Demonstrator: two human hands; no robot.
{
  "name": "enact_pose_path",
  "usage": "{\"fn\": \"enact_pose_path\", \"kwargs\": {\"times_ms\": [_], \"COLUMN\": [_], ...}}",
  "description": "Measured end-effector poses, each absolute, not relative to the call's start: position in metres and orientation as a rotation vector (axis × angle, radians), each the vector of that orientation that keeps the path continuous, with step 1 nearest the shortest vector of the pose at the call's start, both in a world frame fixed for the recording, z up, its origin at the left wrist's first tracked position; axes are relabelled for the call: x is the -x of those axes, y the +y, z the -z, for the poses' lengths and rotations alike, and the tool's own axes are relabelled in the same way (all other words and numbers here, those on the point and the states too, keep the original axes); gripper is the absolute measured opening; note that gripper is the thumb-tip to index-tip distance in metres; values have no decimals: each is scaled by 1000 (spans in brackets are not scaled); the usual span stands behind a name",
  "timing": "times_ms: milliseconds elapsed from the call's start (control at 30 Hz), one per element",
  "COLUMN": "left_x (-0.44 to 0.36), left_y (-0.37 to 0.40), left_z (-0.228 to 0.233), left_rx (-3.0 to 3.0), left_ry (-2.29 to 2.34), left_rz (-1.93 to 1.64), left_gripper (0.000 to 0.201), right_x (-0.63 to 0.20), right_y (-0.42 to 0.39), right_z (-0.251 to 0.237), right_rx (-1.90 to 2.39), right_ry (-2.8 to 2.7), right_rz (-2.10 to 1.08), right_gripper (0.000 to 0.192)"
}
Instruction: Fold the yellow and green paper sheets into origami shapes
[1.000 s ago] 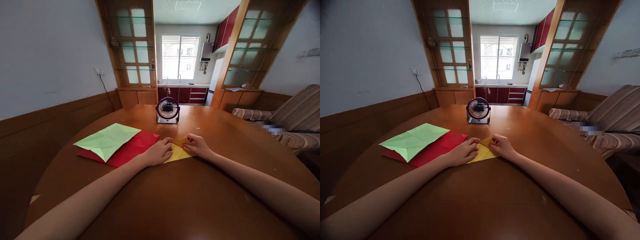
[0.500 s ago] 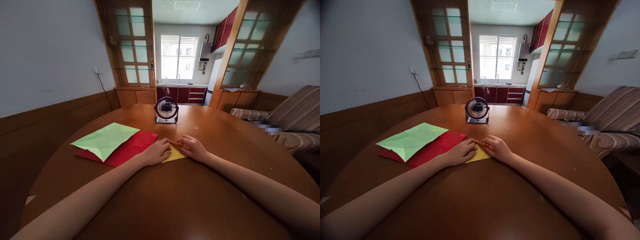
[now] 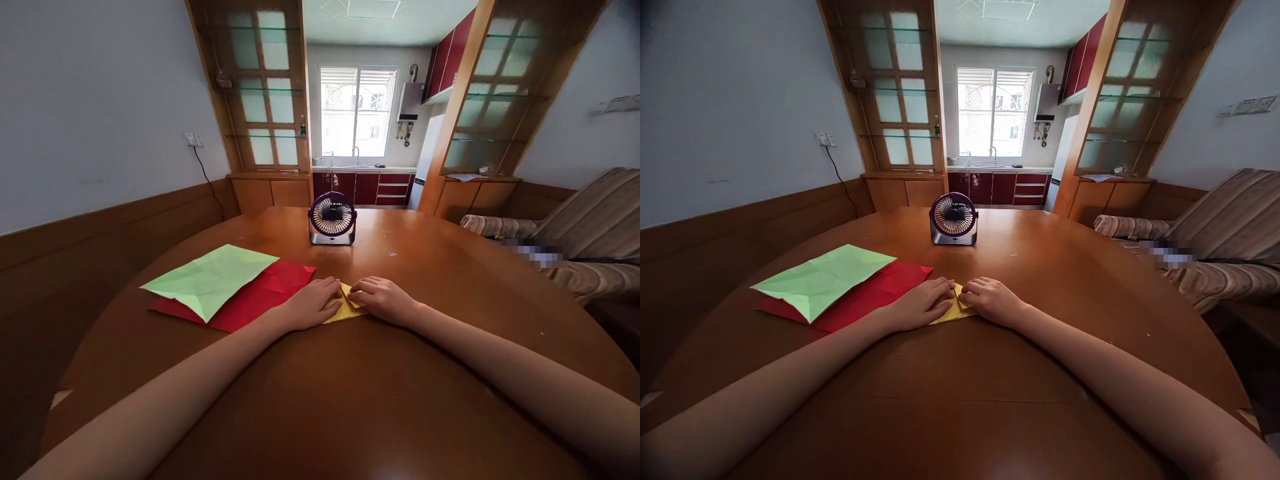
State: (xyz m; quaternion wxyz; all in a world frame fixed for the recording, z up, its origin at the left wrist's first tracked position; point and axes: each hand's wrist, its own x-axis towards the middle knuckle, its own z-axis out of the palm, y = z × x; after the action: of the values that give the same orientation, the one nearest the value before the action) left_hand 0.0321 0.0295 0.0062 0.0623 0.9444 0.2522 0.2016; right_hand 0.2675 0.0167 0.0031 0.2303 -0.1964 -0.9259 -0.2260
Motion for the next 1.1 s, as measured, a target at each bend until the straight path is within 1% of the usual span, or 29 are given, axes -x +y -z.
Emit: {"fn": "enact_pose_path", "kwargs": {"times_ms": [167,300,400,467,667,800,1100], "left_x": [-31,-31,-32,-32,-30,-31,-33], "left_y": [29,29,30,30,29,29,25], "left_z": [-6,-7,-6,-5,-4,-4,-9], "left_rx": [-2831,-2863,-2905,-2915,-2915,-2932,-2972], "left_ry": [813,753,720,708,678,633,731], "left_rz": [-602,-607,-584,-597,-649,-665,-528], "left_gripper": [17,24,24,25,28,29,23], "right_x": [-270,-275,-279,-281,-280,-280,-280], "right_y": [18,15,12,9,6,6,7], "right_z": [1,1,0,-1,-6,-6,-3], "right_rx": [541,523,494,480,426,418,376], "right_ry": [-2573,-2547,-2507,-2491,-2509,-2522,-2525], "right_rz": [461,158,-82,-167,-197,-143,-32], "right_gripper": [27,31,35,34,27,25,23]}}
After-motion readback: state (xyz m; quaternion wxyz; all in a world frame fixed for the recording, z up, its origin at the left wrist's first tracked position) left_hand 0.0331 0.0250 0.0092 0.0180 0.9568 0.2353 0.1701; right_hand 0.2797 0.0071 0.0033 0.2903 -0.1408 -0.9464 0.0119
